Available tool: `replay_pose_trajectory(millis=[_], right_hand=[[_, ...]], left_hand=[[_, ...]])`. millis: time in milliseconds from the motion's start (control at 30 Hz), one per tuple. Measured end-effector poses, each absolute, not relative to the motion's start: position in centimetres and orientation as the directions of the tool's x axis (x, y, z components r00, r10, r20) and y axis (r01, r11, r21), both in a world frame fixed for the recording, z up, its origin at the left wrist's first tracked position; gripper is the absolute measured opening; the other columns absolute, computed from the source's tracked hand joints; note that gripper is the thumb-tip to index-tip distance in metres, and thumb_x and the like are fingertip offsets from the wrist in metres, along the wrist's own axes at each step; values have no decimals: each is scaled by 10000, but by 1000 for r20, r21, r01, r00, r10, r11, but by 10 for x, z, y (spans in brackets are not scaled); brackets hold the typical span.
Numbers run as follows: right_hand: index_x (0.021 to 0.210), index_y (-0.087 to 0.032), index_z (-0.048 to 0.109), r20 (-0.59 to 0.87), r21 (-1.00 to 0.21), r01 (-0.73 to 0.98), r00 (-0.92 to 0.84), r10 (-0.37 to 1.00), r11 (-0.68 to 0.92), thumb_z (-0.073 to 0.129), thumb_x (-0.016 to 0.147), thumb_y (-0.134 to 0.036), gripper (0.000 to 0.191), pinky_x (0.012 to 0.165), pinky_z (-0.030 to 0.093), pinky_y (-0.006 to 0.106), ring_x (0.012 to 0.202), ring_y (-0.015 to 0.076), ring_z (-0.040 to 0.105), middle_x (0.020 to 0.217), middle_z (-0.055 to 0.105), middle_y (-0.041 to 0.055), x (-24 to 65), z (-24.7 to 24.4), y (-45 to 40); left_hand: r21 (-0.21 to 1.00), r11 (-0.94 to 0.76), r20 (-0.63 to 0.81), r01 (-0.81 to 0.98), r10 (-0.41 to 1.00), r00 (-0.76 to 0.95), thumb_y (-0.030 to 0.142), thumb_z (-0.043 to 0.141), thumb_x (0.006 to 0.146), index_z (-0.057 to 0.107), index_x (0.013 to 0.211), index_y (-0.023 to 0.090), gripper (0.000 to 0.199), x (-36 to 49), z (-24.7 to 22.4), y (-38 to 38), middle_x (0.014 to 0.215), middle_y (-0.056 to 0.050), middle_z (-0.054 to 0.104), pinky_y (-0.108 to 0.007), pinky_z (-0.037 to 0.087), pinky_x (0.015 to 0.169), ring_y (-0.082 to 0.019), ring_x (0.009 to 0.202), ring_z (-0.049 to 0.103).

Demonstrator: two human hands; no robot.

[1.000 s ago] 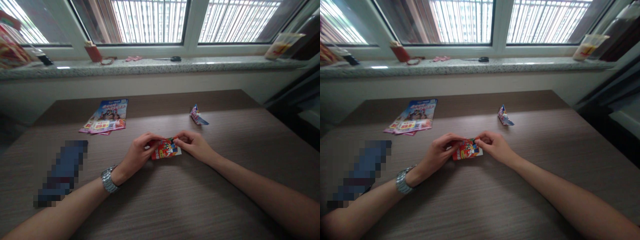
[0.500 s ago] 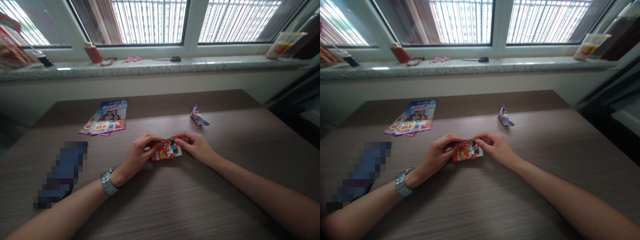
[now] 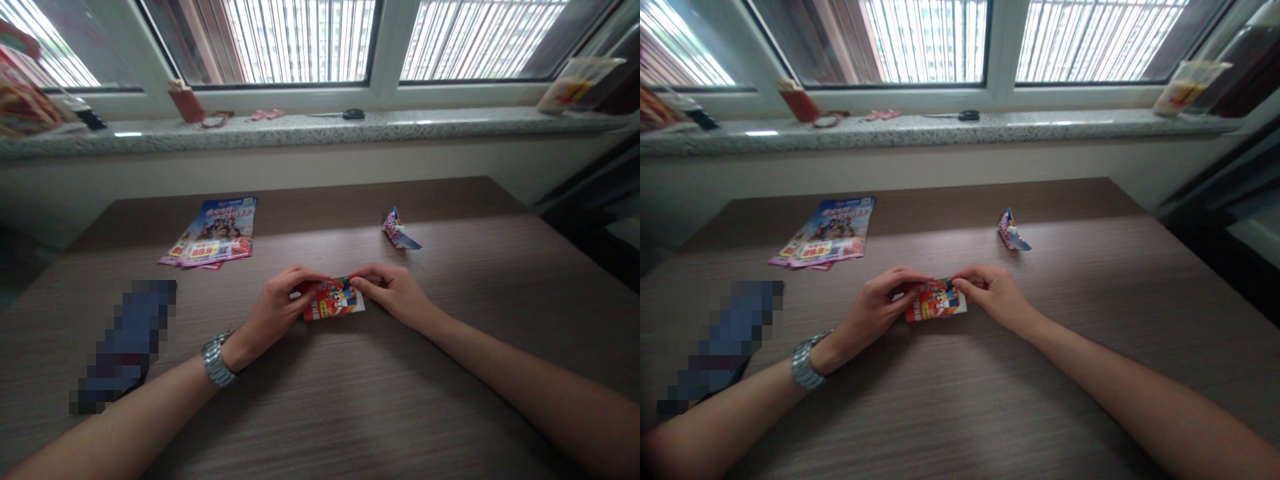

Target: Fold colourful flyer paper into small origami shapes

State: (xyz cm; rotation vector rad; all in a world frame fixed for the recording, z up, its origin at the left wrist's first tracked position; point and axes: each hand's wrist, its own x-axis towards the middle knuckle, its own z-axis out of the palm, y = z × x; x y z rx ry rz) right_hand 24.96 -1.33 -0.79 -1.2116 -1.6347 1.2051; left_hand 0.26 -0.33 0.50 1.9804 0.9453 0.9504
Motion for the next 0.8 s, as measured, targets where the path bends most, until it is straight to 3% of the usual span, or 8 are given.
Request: replay_pose_trajectory(millis=[433,600,800], right_hand=[[996,-226,749,49,-959,255,-292,955,127,655,921,-448,252,629,578,296,729,183,722,871,791,32,250,-9,-15],[987,-217,728,57,-964,230,-297,953,129,659,925,-425,228,706,591,310,811,200,744,904,794,35,248,-7,-18],[1003,-226,760,81,-921,333,-345,935,203,607,961,-425,255,730,571,326,833,211,735,958,800,41,250,-3,-18]], left_hand=[[834,-455,292,314,845,449,136,619,933,757,1063,204,202,1,4,-3,990,-53,729,-248,548,770,-152,888,677],[818,-481,316,316,834,452,128,627,928,771,1054,213,209,0,4,-5,930,-38,713,-219,527,715,-128,800,651],[808,-486,303,335,828,471,123,639,920,775,1057,226,219,0,5,-6,895,-24,693,-208,511,695,-118,770,629]])
